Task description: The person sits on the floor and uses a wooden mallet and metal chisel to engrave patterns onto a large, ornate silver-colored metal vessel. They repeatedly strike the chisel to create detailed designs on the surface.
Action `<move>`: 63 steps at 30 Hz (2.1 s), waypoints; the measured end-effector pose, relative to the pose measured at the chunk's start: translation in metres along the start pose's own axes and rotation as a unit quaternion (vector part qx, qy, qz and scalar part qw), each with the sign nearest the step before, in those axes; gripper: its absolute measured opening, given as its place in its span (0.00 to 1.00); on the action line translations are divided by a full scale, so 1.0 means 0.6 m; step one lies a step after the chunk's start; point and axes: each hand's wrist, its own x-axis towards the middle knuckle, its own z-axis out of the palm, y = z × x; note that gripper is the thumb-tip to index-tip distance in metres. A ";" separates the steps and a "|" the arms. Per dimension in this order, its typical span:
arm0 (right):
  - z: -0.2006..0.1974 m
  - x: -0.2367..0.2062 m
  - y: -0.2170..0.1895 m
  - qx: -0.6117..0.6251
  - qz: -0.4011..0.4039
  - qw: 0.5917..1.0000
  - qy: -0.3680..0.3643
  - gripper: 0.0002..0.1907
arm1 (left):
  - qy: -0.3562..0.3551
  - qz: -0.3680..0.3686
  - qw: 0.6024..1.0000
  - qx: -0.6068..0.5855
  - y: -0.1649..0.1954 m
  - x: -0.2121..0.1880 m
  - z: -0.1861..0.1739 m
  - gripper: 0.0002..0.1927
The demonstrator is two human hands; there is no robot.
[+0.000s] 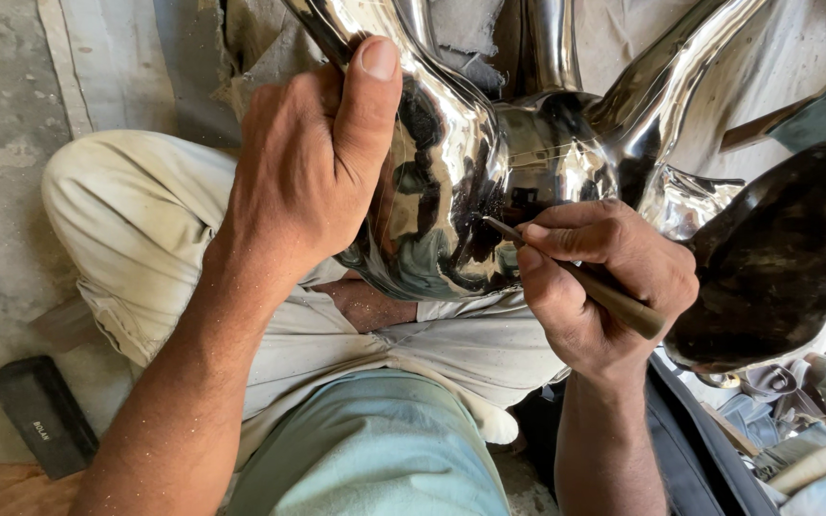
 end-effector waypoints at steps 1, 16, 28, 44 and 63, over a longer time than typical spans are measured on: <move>0.001 0.000 -0.001 -0.001 -0.002 1.000 0.001 0.06 | 0.003 0.008 1.000 -0.001 0.000 0.000 0.000 0.33; 0.015 -0.008 0.002 -0.001 -0.085 0.996 -0.009 0.05 | -0.011 -0.002 1.000 -0.024 0.004 0.001 -0.004 0.32; 0.014 -0.003 0.003 -0.011 -0.115 0.992 -0.042 0.02 | 0.005 0.010 1.000 0.006 -0.009 -0.001 0.002 0.33; 0.008 0.008 0.000 -0.004 -0.131 0.987 -0.095 0.08 | 0.025 0.059 0.998 -0.004 -0.010 -0.004 0.003 0.28; 0.002 0.023 -0.017 0.099 0.026 0.995 0.006 0.06 | -0.014 -0.004 1.000 -0.011 0.014 0.009 -0.007 0.36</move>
